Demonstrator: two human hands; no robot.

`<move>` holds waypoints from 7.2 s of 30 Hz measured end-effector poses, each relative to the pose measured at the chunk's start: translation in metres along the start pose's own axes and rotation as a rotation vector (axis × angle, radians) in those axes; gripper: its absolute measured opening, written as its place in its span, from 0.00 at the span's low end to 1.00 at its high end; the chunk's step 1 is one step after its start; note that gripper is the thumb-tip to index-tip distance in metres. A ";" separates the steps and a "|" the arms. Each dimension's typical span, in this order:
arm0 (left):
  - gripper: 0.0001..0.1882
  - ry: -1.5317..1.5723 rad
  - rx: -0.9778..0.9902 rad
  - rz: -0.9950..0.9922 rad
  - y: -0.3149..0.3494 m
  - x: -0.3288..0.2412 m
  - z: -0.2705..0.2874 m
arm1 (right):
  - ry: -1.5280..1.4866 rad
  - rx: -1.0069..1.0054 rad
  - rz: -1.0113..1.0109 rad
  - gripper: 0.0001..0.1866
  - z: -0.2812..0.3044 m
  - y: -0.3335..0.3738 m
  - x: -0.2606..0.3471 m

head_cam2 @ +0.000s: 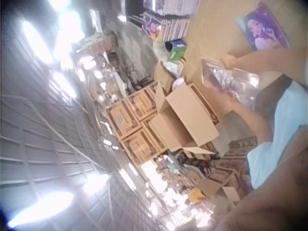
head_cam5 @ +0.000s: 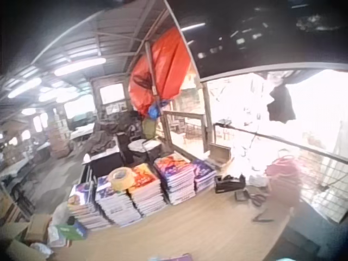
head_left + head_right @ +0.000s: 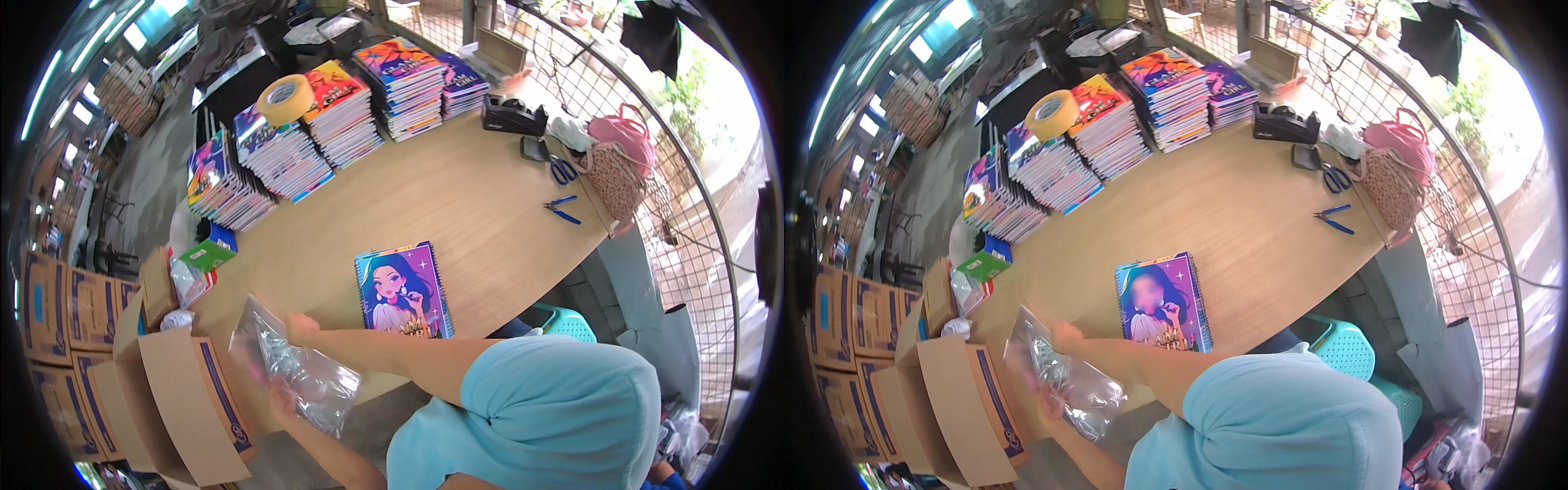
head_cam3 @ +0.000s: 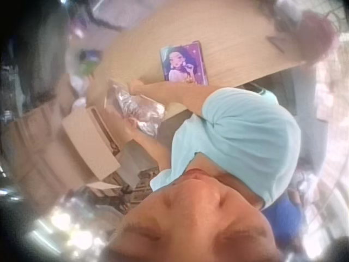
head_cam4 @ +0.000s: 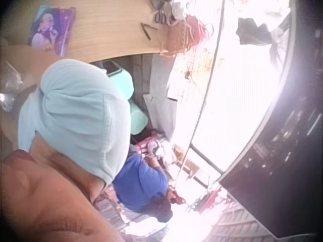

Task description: The person removes notebooks from plastic wrapping and stacks them on a table. They repeatedly pick up individual notebooks, place them into neat piles, and occasionally adjust the stacks. The workspace contains cardboard boxes and other supplies.

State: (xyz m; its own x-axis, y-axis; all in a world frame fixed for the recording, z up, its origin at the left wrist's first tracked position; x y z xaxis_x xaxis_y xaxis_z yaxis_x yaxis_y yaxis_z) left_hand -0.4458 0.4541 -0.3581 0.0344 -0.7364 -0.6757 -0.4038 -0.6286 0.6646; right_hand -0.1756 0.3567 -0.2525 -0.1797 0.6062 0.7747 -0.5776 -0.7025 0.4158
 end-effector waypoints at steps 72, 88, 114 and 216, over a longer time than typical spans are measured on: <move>0.33 -0.686 -0.475 -0.812 0.271 0.079 -0.358 | -0.459 -0.397 0.404 0.16 0.662 0.183 -0.363; 0.35 -0.515 0.390 0.158 0.118 0.143 -0.342 | -0.651 -0.286 -0.334 0.52 0.207 0.157 -0.247; 0.34 -0.331 0.334 -0.102 0.102 0.286 -0.620 | 0.292 -1.202 0.148 0.50 0.659 0.114 -0.328; 0.61 -0.683 0.352 -0.182 -0.079 0.065 -0.784 | -0.581 -0.263 -0.175 0.44 0.684 -0.172 -0.209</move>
State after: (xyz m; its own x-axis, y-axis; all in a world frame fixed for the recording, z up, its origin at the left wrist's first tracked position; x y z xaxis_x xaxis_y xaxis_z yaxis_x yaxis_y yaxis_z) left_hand 0.3053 0.2598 -0.2039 -0.3953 -0.2407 -0.8865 -0.7155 -0.5245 0.4615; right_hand 0.5061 0.0961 -0.1599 0.3505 0.3521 0.8679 -0.7475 -0.4531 0.4857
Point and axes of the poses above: each hand's wrist, its own y-axis away from the middle knuckle, its own z-axis out of the back of the hand, x = y × z, the point moved 9 cm from there along -y, towards the middle knuckle, and after that the axes turned 9 degrees about -x, right-handed, at the moved point
